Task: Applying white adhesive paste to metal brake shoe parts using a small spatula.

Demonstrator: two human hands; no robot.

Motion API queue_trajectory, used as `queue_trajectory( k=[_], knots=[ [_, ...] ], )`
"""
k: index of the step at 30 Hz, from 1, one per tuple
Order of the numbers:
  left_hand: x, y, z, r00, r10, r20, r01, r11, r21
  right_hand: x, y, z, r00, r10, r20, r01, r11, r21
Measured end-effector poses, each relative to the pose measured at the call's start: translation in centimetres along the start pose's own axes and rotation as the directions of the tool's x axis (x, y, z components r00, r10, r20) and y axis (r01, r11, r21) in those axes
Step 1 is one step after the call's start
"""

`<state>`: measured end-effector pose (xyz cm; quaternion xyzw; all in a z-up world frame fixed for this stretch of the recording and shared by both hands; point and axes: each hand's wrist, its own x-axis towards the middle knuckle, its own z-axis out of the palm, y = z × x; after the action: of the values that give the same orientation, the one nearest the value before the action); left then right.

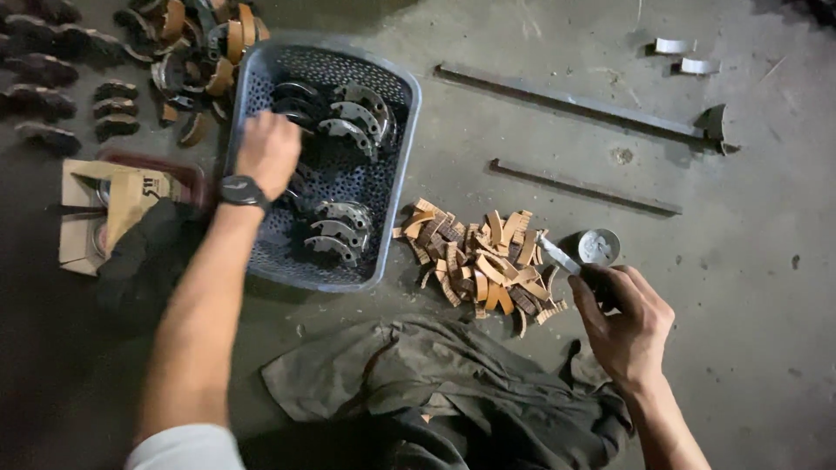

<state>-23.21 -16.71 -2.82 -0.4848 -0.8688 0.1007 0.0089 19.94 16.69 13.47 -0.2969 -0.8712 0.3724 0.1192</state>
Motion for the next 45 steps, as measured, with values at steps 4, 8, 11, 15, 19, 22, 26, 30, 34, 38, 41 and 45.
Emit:
queue_trajectory(
  k=[4,8,11,15,19,22,26,30,34,38,41,45],
  knots=[
    [-4.2,-4.2,-0.4,0.804,-0.572,-0.162,0.288,0.613,-0.736,-0.1,0.4,-0.2,1.0,0.002,-0.004,-0.002,0.998,0.061],
    [-10.7,-2.2,-7.2,0.672,-0.507,0.54,0.207,-0.571,-0.794,0.5,-0.2,-0.3,0.999,-0.013,-0.045,0.016,0.998,0.059],
    [-14.4,2.5,-6.6,0.643,-0.335,0.689,0.036,-0.885,-0.464,1.4,-0.2,-0.4,0.997,-0.025,-0.072,0.029,0.998,0.059],
    [-13.3,14.3,-7.9,0.716,-0.277,0.641,-0.076,-0.944,-0.322,1.9,0.6,-1.1,0.993,-0.091,-0.074,0.092,0.996,0.006],
    [-8.2,24.6,-13.0,0.869,-0.153,0.471,0.071,-0.903,-0.424,1.7,0.9,-3.1,0.992,-0.084,-0.093,0.086,0.996,0.017],
    [-3.8,29.3,-18.0,0.902,-0.008,0.431,0.179,-0.904,-0.389,1.4,0.4,-5.5,1.0,-0.008,-0.019,0.01,0.995,0.103],
    [-2.9,34.4,-17.8,0.966,0.044,0.256,0.149,-0.901,-0.407,0.3,0.8,-8.1,0.999,-0.011,0.044,0.002,0.98,0.199],
    [-1.8,35.5,-20.9,0.984,-0.015,0.175,0.136,-0.566,-0.813,-0.1,1.6,-10.0,0.95,0.17,0.263,-0.233,0.944,0.233],
    [-1.7,35.0,-24.3,0.972,0.011,0.234,0.231,-0.203,-0.952,0.0,2.4,-10.1,0.839,0.299,0.455,-0.433,0.872,0.226],
    [-2.2,35.5,-23.9,0.994,0.011,0.11,0.107,-0.358,-0.928,-0.1,2.5,-9.6,0.783,0.363,0.505,-0.505,0.844,0.177],
    [-2.1,35.6,-24.6,0.996,0.026,0.088,0.092,-0.303,-0.948,0.0,2.2,-9.5,0.775,0.333,0.538,-0.504,0.839,0.206],
    [-1.9,35.3,-25.9,0.988,0.03,0.151,0.154,-0.303,-0.941,0.2,2.2,-9.9,0.804,0.39,0.449,-0.499,0.853,0.151]
  ],
)
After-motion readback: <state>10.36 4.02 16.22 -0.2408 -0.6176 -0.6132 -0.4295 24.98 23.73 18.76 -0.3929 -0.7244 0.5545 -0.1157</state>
